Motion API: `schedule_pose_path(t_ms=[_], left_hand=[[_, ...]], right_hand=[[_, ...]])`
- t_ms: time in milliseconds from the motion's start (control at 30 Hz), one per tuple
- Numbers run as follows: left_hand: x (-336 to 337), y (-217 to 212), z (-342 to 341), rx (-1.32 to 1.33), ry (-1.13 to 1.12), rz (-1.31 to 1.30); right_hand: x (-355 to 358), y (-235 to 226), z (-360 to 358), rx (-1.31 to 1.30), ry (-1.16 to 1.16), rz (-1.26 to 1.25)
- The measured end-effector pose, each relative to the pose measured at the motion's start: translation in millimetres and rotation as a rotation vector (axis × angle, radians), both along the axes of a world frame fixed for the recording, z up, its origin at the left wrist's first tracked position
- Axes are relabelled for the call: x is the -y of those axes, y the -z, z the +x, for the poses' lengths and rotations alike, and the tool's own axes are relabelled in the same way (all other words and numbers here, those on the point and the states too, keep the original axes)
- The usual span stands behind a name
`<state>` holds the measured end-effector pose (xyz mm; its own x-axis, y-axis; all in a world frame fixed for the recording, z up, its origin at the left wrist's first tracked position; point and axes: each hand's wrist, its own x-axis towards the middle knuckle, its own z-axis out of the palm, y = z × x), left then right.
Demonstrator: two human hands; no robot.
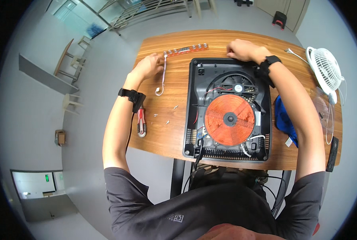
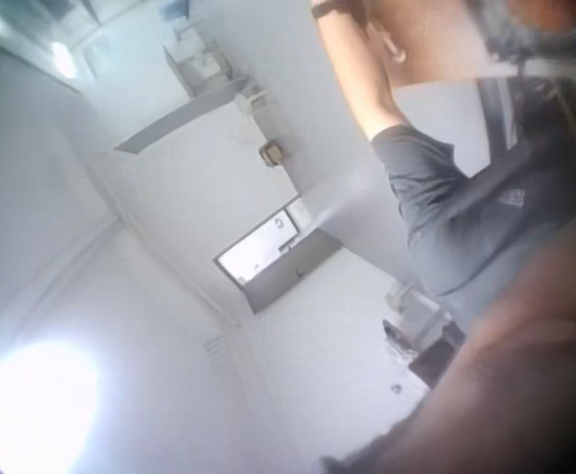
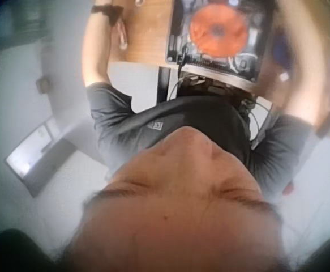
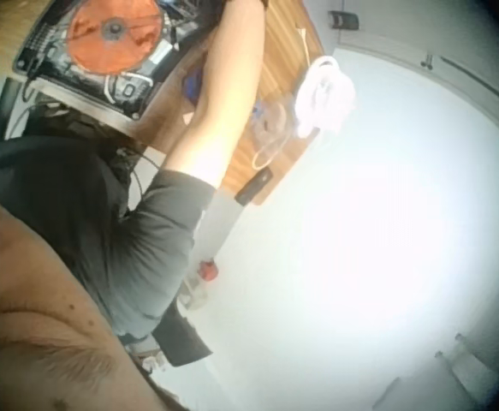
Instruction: The person assembles a small electronic device on a wooden table. They use a screwdriver to secure components, including a copper-colored circular part and a small fan, into a black plastic housing.
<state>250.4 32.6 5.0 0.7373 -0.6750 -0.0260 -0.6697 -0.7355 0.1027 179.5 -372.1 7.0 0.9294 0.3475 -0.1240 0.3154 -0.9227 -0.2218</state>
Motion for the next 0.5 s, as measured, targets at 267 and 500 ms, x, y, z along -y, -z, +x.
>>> schedule_pose_path(t_ms=[267,500], left_hand=[[-63,-32,-95,-0.174,-0.153,0.061],[-67,-44,-174,-0.256,-0.364,0.102]], right_hand=[[-29,-29,-43,0.181,-0.068,0.053],[-171,-40,-84,0.154,-0.488,0.161]])
